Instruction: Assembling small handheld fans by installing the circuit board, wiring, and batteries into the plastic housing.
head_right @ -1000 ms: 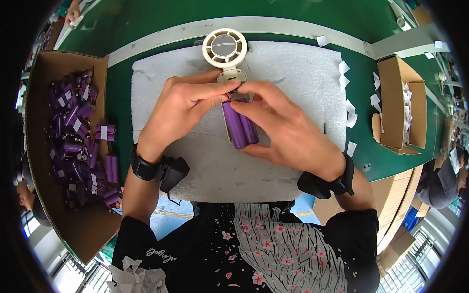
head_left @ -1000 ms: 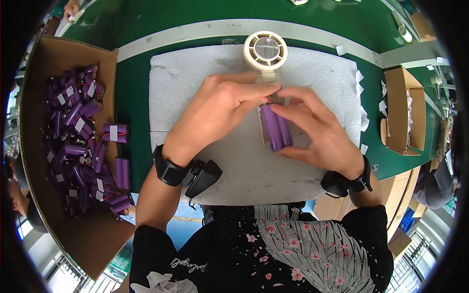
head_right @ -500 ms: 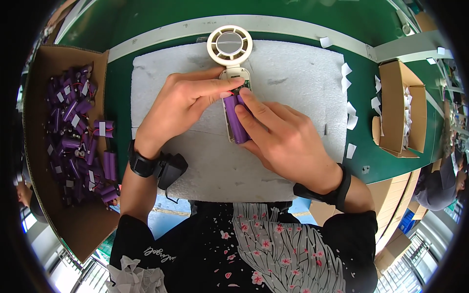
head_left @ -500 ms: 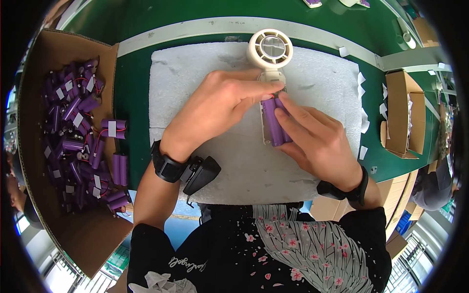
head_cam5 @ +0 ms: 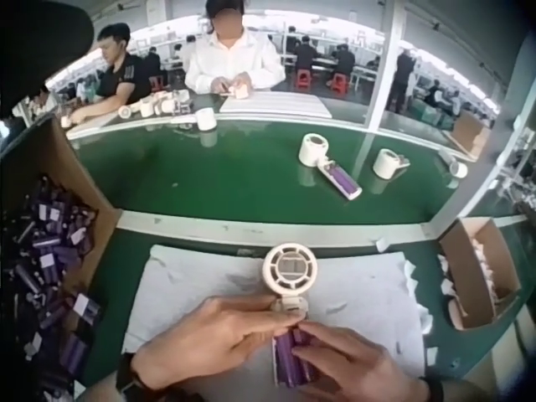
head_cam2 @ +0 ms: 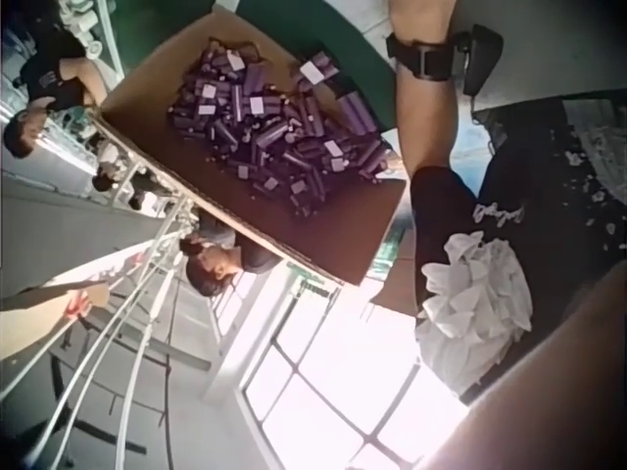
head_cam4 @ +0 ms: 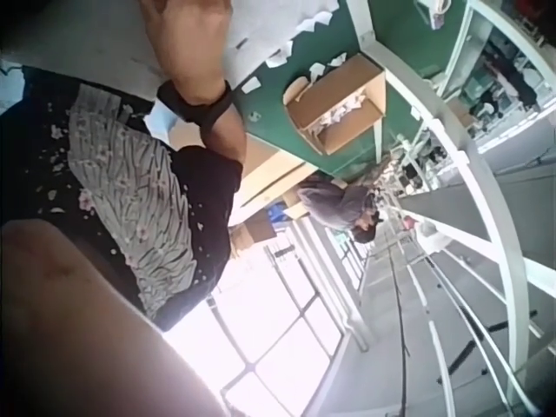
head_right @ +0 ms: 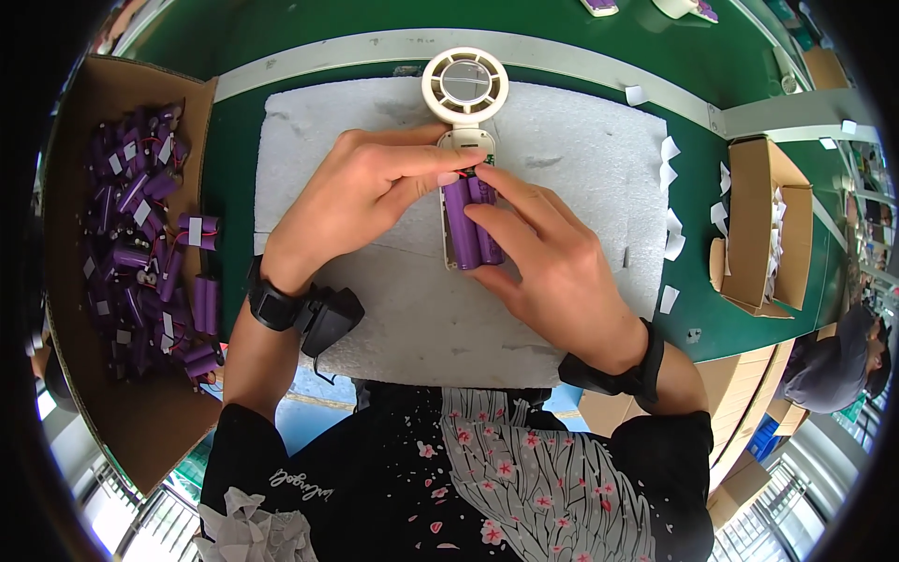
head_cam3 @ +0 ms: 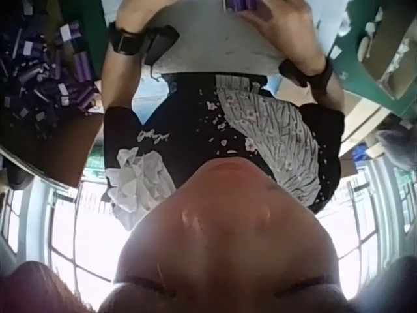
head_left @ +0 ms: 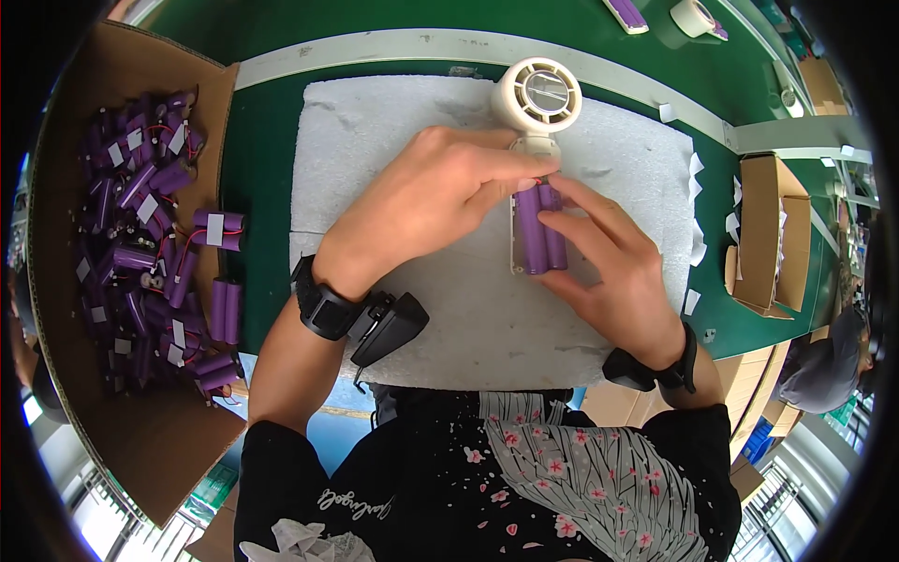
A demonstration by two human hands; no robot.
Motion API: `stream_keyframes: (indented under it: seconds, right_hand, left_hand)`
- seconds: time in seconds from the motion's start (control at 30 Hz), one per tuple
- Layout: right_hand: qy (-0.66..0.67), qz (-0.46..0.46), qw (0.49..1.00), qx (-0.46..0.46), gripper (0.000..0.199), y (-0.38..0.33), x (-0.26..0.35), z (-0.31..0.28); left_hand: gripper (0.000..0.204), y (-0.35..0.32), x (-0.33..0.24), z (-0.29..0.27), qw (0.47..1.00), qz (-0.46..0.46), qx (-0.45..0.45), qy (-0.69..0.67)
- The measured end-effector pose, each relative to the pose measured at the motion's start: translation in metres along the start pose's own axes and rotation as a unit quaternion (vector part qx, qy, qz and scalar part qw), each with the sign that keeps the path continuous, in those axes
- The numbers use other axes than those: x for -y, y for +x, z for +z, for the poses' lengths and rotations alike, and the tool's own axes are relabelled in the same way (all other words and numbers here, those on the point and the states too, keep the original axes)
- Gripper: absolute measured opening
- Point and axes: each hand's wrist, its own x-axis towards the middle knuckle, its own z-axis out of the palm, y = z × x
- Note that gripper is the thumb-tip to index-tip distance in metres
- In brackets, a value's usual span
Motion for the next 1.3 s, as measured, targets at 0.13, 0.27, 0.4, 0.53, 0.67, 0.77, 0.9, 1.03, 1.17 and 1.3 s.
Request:
stream_keyframes:
  seconds: [0.13, 0.27, 0.4, 0.53, 0.67, 0.77, 0.9, 1.03, 1.17, 1.3]
  right_hand:
    - [0.005, 0.008, 1.000, -0.001, 0.050, -0.001, 0.000, 0.002]
    - [-0.002, 0.003, 1.000, -0.014, 0.049, -0.001, -0.001, 0.005]
    - [0.004, 0.023, 1.000, -0.004, 0.050, 0.002, 0.000, 0.004]
    - [0.049, 0.037, 0.998, 0.002, 0.057, 0.005, -0.002, 0.006]
    - [0.098, 0.040, 0.994, 0.024, 0.068, 0.009, -0.008, 0.006]
    - [0.102, 0.071, 0.992, 0.026, 0.073, 0.013, -0.006, 0.007]
    - [0.105, 0.083, 0.991, 0.029, 0.078, 0.018, -0.004, 0.009]
    - [0.090, 0.065, 0.993, 0.039, 0.081, 0.019, -0.004, 0.007]
    - [0.067, 0.046, 0.996, 0.035, 0.081, 0.015, -0.004, 0.004]
    - [0.054, 0.027, 0.998, 0.031, 0.076, 0.011, -0.008, 0.007]
  left_hand:
    - [0.028, 0.000, 0.000, 0.001, 1.000, -0.012, 0.002, -0.006]
    - [0.026, 0.001, -0.004, -0.001, 1.000, -0.028, 0.007, -0.006]
    - [0.027, 0.002, -0.001, 0.001, 1.000, -0.028, 0.000, -0.006]
    - [0.032, 0.002, -0.007, -0.003, 0.998, -0.059, 0.009, -0.036]
    - [0.038, 0.001, -0.006, -0.002, 0.995, -0.073, 0.016, -0.068]
    - [0.041, 0.002, -0.009, -0.004, 0.993, -0.085, 0.027, -0.078]
    - [0.042, 0.003, -0.008, -0.006, 0.989, -0.115, 0.047, -0.080]
    - [0.044, -0.001, -0.004, -0.002, 0.986, -0.129, 0.038, -0.094]
    - [0.046, 0.000, -0.003, 0.000, 0.987, -0.120, 0.026, -0.104]
    - [0.047, -0.002, 0.001, 0.001, 0.989, -0.097, 0.025, -0.108]
